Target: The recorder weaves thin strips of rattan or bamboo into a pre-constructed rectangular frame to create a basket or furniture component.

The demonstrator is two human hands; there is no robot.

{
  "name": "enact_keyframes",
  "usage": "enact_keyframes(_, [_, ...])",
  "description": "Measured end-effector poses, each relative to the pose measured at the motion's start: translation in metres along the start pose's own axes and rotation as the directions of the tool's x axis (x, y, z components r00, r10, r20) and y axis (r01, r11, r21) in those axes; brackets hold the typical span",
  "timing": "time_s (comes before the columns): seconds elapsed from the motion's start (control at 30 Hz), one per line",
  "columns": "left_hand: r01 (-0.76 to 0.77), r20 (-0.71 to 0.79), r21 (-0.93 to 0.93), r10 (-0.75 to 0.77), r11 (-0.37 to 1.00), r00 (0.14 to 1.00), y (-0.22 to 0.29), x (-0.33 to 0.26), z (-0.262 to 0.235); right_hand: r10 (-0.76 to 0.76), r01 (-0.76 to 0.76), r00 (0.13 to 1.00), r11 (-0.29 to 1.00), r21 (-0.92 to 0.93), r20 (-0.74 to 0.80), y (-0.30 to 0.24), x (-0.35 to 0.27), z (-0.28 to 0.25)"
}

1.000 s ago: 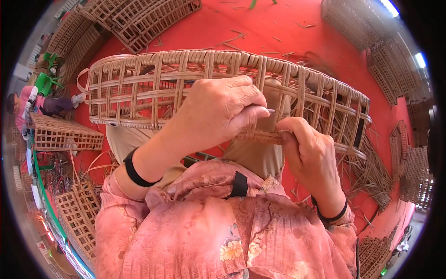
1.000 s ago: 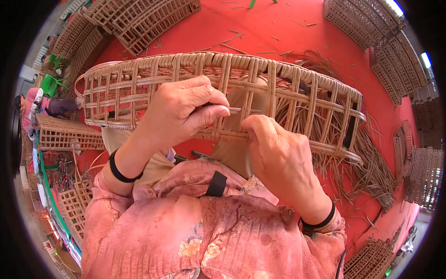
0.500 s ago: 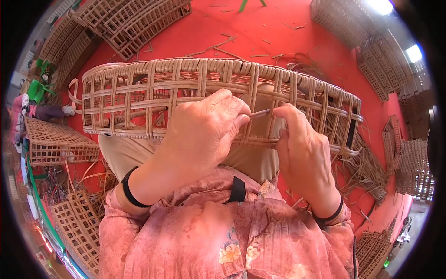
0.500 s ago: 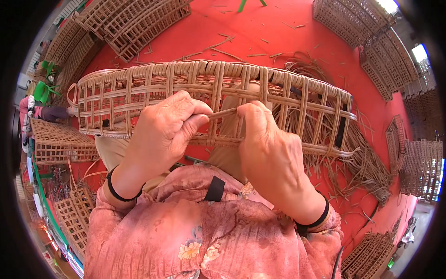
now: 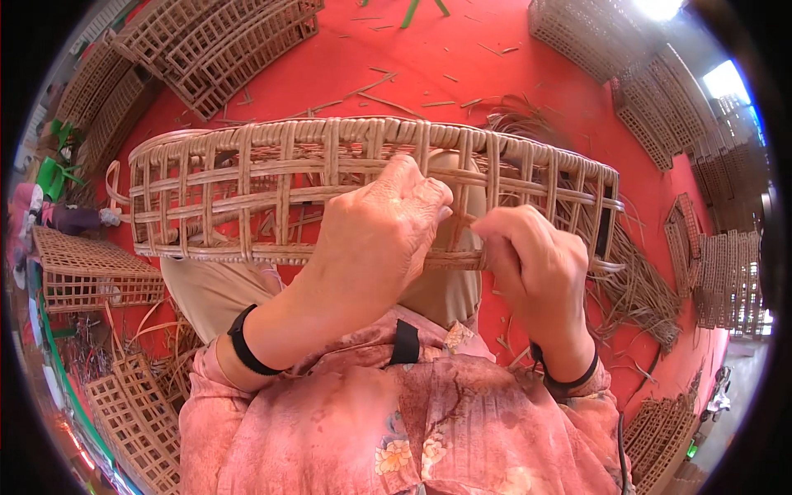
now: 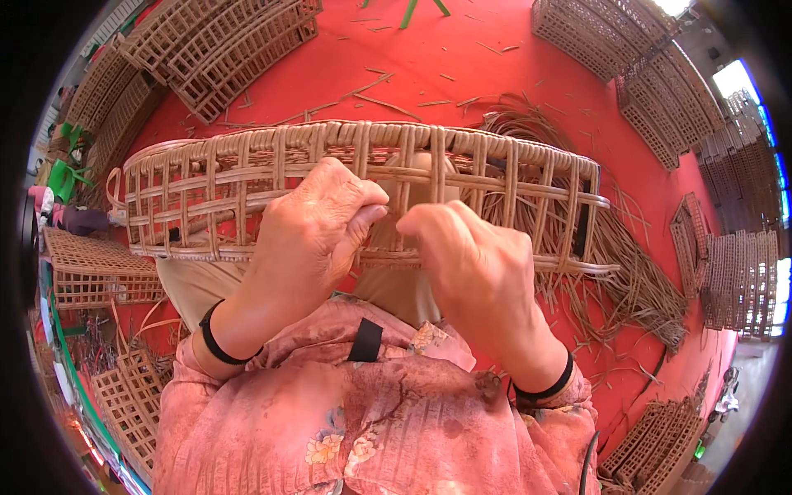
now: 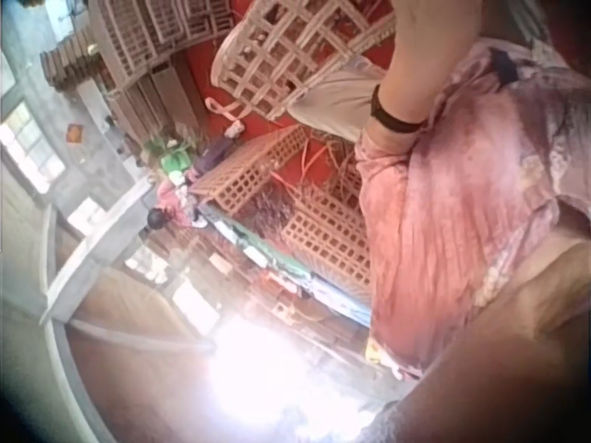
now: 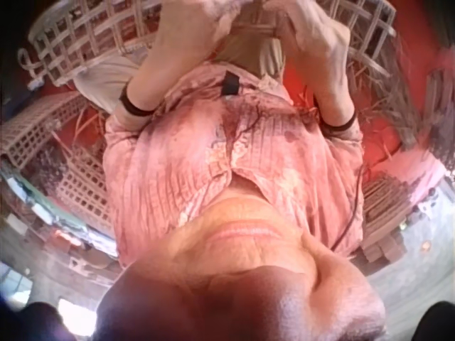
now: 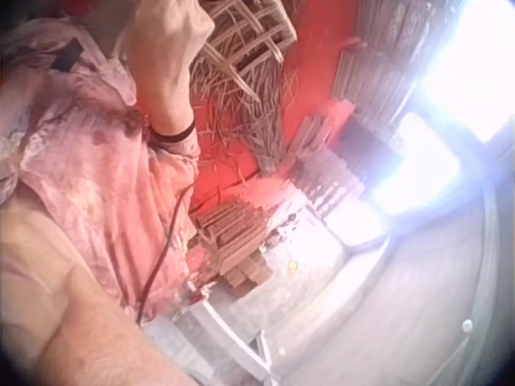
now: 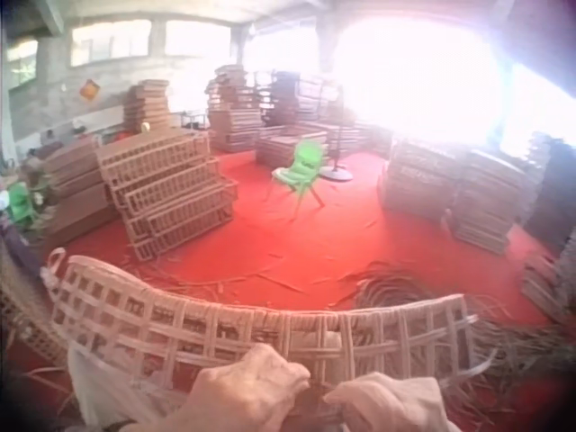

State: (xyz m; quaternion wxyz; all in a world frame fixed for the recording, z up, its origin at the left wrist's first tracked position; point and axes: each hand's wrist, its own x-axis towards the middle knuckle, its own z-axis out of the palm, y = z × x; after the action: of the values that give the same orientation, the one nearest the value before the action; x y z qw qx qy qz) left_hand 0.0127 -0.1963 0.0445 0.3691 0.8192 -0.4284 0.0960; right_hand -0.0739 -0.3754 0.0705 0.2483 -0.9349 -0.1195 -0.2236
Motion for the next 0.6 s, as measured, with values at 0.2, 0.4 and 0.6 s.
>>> enact_keyframes(0.2, [-0.032,-0.125,-0.245,0.001,0.969,0.992,0.020,0.016,0.023,0.034,-0.037,0.997,0.998,-0.041,-0.067,0.008,-0.015,-0.028])
enact_keyframes(0.4, [0.118,0.034,-0.584,-0.121,0.803,0.992,0.031,0.021,0.036,0.371,-0.322,0.904,0.918,0.233,-0.213,0.017,-0.035,-0.047])
enact_keyframes(0.6, [0.019,-0.077,-0.211,-0.036,0.977,0.996,0.038,0.018,0.024,0.355,-0.356,0.934,0.934,0.011,0.049,0.037,-0.017,-0.023])
